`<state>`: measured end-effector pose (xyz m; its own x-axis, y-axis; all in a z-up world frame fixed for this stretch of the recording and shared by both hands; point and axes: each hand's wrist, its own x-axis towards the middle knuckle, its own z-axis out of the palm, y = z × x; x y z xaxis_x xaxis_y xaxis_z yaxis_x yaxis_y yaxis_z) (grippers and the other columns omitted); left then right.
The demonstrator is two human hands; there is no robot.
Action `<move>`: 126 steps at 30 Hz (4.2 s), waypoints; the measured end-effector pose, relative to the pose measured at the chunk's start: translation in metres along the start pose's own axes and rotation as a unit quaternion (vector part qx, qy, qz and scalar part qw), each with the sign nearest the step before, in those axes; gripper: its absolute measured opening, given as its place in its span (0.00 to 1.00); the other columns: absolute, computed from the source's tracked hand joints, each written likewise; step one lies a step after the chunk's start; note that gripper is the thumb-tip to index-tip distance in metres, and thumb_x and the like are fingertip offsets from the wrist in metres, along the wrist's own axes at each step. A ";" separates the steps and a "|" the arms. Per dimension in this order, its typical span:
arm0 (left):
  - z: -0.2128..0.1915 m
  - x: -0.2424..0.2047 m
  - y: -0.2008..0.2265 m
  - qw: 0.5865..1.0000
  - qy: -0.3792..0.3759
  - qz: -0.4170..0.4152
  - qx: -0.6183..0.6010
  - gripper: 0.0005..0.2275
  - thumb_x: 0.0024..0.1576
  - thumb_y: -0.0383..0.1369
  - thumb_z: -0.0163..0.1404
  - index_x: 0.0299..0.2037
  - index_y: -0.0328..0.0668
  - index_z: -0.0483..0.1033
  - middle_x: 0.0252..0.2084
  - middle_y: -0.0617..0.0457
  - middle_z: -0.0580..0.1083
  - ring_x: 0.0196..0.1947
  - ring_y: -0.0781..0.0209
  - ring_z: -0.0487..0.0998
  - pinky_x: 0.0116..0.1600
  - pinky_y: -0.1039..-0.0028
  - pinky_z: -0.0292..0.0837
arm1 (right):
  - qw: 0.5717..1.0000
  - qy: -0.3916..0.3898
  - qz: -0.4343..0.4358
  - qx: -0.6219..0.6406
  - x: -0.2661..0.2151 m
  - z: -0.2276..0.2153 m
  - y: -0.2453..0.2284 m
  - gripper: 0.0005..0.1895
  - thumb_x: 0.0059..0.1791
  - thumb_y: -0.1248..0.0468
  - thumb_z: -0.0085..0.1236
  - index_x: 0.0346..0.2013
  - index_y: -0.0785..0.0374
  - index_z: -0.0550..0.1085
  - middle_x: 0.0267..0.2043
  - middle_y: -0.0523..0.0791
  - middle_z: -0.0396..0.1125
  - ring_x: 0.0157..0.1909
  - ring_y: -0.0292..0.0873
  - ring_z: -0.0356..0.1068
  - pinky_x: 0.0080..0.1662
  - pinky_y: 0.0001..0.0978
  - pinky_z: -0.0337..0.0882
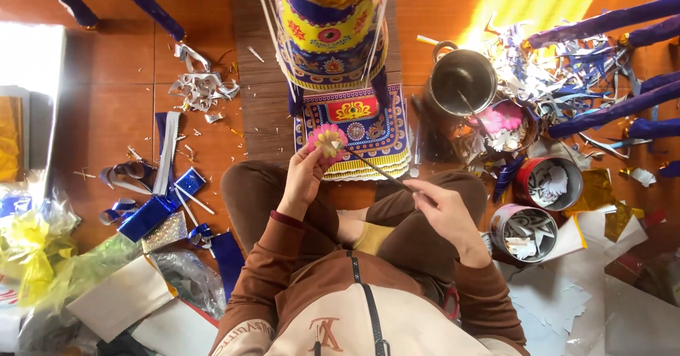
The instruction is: Assembling and decorating traditional paper horses by gluing decorative paper strips onto a frame.
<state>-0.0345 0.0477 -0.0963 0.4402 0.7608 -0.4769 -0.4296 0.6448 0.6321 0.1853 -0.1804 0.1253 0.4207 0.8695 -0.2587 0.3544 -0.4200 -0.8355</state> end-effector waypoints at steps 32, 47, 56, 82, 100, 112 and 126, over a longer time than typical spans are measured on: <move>0.082 -0.065 0.046 0.985 0.036 0.056 0.157 0.12 0.57 0.20 0.52 0.50 0.26 0.74 0.43 0.34 0.77 0.40 0.44 0.81 0.46 0.57 0.81 | 0.920 0.243 0.036 -0.307 0.081 -0.028 0.090 0.13 0.50 0.68 0.49 0.47 0.57 0.75 0.35 0.53 0.73 0.41 0.56 0.75 0.47 0.46 0.74; 0.088 -0.068 0.060 0.969 -0.055 -0.032 0.238 0.08 0.63 0.24 0.45 0.49 0.26 0.70 0.46 0.44 0.75 0.42 0.60 0.79 0.51 0.76 0.79 | 0.861 0.481 0.097 -0.134 0.064 -0.044 0.194 0.10 0.45 0.72 0.54 0.40 0.67 0.74 0.40 0.50 0.69 0.39 0.51 0.69 0.44 0.39 0.71; 0.093 -0.057 0.040 0.962 -0.064 -0.058 0.260 0.06 0.64 0.25 0.46 0.47 0.28 0.71 0.45 0.45 0.75 0.41 0.60 0.80 0.50 0.76 0.79 | 0.823 0.473 0.313 -0.026 -0.059 -0.065 0.303 0.08 0.49 0.66 0.55 0.28 0.68 0.76 0.27 0.50 0.71 0.27 0.45 0.68 0.37 0.35 0.72; 0.098 -0.061 0.029 0.954 -0.061 -0.078 0.282 0.07 0.63 0.26 0.48 0.46 0.28 0.72 0.43 0.47 0.75 0.39 0.63 0.79 0.49 0.78 0.79 | 0.821 0.426 0.380 -0.006 -0.066 -0.066 0.335 0.20 0.50 0.75 0.42 0.49 0.58 0.77 0.48 0.46 0.63 0.44 0.46 0.67 0.52 0.36 0.70; 0.098 -0.061 0.028 0.948 -0.038 -0.089 0.304 0.06 0.63 0.27 0.49 0.46 0.30 0.72 0.41 0.49 0.76 0.37 0.64 0.80 0.45 0.81 0.79 | 0.835 0.433 0.318 -0.118 -0.086 -0.048 0.321 0.14 0.51 0.70 0.48 0.43 0.56 0.80 0.40 0.46 0.65 0.35 0.46 0.67 0.44 0.37 0.71; 0.099 -0.065 0.028 0.954 -0.054 -0.090 0.281 0.06 0.63 0.26 0.48 0.46 0.29 0.73 0.42 0.48 0.76 0.39 0.64 0.80 0.48 0.80 0.79 | 0.794 0.529 0.274 -0.121 -0.075 -0.056 0.341 0.08 0.47 0.72 0.55 0.37 0.62 0.79 0.39 0.45 0.70 0.39 0.48 0.70 0.47 0.37 0.71; 0.095 -0.062 0.025 0.956 -0.043 -0.091 0.275 0.05 0.63 0.26 0.48 0.45 0.30 0.70 0.43 0.47 0.74 0.41 0.61 0.79 0.51 0.75 0.79 | 0.788 0.519 0.301 -0.139 -0.061 -0.055 0.336 0.08 0.48 0.69 0.53 0.39 0.62 0.78 0.40 0.47 0.68 0.41 0.49 0.69 0.45 0.40 0.71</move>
<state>0.0021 0.0094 0.0075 0.5414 0.6161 -0.5721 0.1282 0.6120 0.7804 0.3243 -0.3889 -0.1127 0.9876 -0.1290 0.0899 -0.0610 -0.8412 -0.5373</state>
